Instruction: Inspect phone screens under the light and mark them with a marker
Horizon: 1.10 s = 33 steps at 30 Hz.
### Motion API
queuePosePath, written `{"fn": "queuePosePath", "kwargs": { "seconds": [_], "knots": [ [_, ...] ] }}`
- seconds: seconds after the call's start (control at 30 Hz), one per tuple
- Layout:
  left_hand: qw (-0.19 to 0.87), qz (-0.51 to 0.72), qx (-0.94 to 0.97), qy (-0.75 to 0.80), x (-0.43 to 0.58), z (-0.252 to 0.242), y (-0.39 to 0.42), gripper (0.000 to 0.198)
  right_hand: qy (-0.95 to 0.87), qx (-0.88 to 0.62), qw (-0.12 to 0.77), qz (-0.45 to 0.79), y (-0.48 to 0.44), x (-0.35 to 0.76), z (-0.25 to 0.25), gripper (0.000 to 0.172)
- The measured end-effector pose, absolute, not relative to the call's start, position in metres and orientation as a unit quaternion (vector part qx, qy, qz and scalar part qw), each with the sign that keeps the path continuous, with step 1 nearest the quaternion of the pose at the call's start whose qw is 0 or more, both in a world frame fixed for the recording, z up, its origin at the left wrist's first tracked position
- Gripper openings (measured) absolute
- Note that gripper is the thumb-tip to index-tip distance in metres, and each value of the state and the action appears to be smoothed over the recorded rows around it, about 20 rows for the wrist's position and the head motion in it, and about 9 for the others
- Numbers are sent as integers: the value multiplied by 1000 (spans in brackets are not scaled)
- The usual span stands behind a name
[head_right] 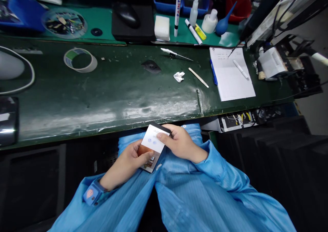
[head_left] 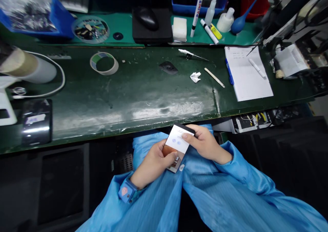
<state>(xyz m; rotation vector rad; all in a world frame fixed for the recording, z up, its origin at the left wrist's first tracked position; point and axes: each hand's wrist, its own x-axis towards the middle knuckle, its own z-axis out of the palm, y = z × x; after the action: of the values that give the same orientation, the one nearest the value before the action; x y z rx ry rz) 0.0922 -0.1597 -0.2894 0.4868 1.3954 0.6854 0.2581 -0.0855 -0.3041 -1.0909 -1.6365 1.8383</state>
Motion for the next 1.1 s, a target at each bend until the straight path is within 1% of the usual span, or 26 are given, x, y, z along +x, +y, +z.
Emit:
{"fn": "queuePosePath", "kwargs": {
  "seconds": [0.23,0.37,0.5,1.1],
  "knots": [
    [700,307,224,605,91,-290,-160,25,-587,-398,220,670,-85,259,-305,41],
    [698,299,212,615,93,-288,-158,30,-587,-397,220,670,-86,259,-305,38],
    [698,303,204,616,94,-288,-157,29,-587,-396,219,671,-86,259,-305,36],
    [699,301,232,605,94,-290,-159,29,-591,-393,212,672,-86,260,-304,40]
  ]
}}
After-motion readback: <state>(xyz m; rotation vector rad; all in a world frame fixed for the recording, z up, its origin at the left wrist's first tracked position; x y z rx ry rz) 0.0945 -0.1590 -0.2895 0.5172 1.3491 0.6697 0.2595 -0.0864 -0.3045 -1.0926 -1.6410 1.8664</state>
